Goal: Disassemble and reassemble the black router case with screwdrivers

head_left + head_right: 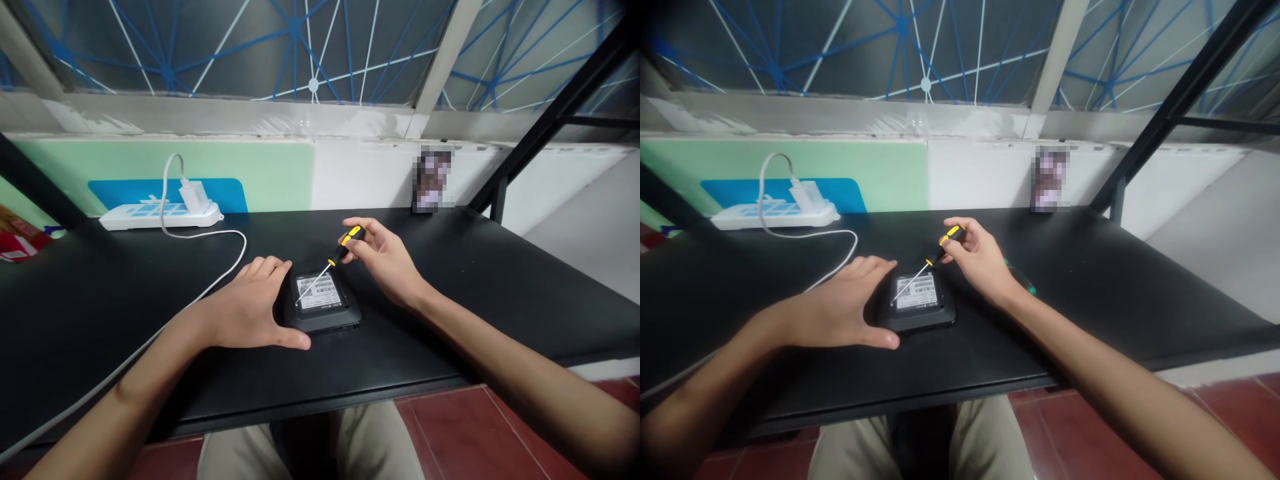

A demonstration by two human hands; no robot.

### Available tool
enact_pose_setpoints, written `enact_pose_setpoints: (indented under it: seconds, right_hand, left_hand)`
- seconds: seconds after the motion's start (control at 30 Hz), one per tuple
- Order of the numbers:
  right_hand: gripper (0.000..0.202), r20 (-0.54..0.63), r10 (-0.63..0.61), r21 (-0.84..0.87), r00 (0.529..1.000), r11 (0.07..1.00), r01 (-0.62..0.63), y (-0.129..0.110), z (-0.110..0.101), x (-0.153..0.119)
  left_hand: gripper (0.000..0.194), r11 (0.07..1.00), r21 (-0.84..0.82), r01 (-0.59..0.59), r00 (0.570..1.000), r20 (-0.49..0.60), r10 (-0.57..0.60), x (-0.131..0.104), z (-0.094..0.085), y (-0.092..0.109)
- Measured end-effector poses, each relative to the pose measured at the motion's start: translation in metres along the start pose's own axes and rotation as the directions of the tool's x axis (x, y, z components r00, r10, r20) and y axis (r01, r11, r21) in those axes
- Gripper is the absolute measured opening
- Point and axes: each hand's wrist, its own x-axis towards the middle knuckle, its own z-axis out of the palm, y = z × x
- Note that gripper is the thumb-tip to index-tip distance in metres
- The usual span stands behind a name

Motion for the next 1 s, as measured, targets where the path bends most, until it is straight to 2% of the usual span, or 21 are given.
enact_pose_setpoints:
  seconds: [0.13,0.27,0.33,0.73,0.9,1.0]
  right_hand:
    - [0.036,0.011,-0.022,-0.016,1.000,1.000,0.022,0.001,0.000,-0.001]
    - [0.037,0.019,-0.042,-0.020,0.999,0.999,0.042,0.002,-0.001,0.000]
    - [0.038,0.025,-0.047,-0.016,0.999,0.999,0.047,0.001,-0.002,0.000]
    - [0.038,0.028,-0.042,-0.017,0.999,0.999,0.043,0.000,0.000,-0.001]
    - [0.051,-0.129,-0.085,0.026,0.988,0.996,0.089,0.006,-0.003,0.007]
    - [0.048,-0.219,-0.106,0.063,0.970,0.990,0.122,0.010,-0.008,0.015]
  left_hand:
    - [0.113,0.999,-0.046,0.028,0.999,0.036,-0.026,-0.001,-0.004,-0.002]
    - [0.083,0.993,-0.108,0.051,0.997,0.058,-0.045,0.000,-0.005,-0.007]
    - [0.075,0.993,-0.102,0.050,0.998,0.052,-0.045,0.002,-0.004,-0.010]
    - [0.075,0.998,-0.067,0.014,1.000,-0.007,-0.015,0.004,0.001,-0.014]
    - [0.071,0.997,-0.074,0.004,1.000,-0.028,-0.006,0.004,0.003,-0.016]
    - [0.069,0.996,-0.088,0.015,0.999,-0.032,-0.017,0.005,0.003,-0.016]
